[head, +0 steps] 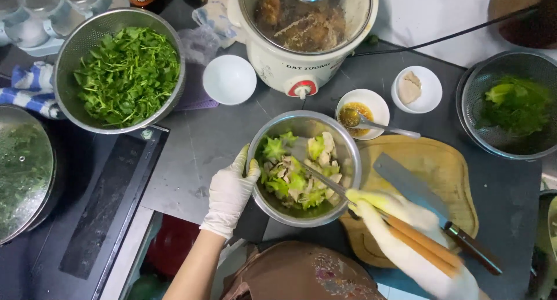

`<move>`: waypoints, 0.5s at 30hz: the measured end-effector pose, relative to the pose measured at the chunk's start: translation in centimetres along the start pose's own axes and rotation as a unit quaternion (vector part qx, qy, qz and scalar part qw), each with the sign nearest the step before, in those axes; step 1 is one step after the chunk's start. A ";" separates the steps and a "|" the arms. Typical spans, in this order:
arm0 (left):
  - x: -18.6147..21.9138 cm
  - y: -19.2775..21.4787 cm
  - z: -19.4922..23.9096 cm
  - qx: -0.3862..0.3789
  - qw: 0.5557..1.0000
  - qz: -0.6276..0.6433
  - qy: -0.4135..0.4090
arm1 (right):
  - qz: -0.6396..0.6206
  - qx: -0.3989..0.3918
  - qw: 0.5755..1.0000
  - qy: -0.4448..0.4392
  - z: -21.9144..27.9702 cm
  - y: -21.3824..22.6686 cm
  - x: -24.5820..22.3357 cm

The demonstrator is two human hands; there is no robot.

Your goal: Chopping herbs on a wooden board and mixing them into a bowl of salad using chopsticks.

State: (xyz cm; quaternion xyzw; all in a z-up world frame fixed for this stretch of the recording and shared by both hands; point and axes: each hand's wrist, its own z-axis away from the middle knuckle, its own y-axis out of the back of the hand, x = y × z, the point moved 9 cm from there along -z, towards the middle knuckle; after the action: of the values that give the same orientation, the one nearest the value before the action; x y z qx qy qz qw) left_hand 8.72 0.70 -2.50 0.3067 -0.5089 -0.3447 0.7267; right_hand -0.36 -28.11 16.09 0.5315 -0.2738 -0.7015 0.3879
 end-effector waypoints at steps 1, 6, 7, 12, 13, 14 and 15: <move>0.0 0.1 0.1 0.009 1.000 -0.009 -0.004 | 0.006 0.007 0.997 -0.071 0.7 0.3 0.7; 0.6 0.6 0.3 0.020 0.999 -0.021 -0.021 | -0.420 -0.142 0.871 -0.211 0.8 -10.8 3.1; 0.5 0.7 0.5 0.011 1.000 -0.014 -0.001 | -0.365 -0.029 0.930 0.000 -0.4 -8.6 1.3; 0.3 0.7 1.1 -0.005 1.000 -0.003 0.023 | -0.190 0.196 0.961 0.039 3.0 -1.9 2.3; 0.3 0.7 1.0 0.000 1.000 -0.004 0.022 | -0.146 0.094 0.972 -0.157 3.3 -2.2 5.7; 0.3 0.7 0.8 0.004 1.000 -0.006 0.020 | -0.095 -0.008 0.933 -0.347 5.3 -2.2 8.9; 0.1 0.3 0.7 0.002 1.000 -0.006 0.019 | -0.095 -0.007 0.932 -0.349 5.3 -1.5 7.8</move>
State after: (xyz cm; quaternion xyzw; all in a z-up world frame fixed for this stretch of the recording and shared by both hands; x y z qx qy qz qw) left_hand 8.16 0.75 -2.02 0.3176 -0.4943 -0.3420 0.7334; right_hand -6.86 -33.97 12.27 0.2738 -0.3354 -0.8781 0.2035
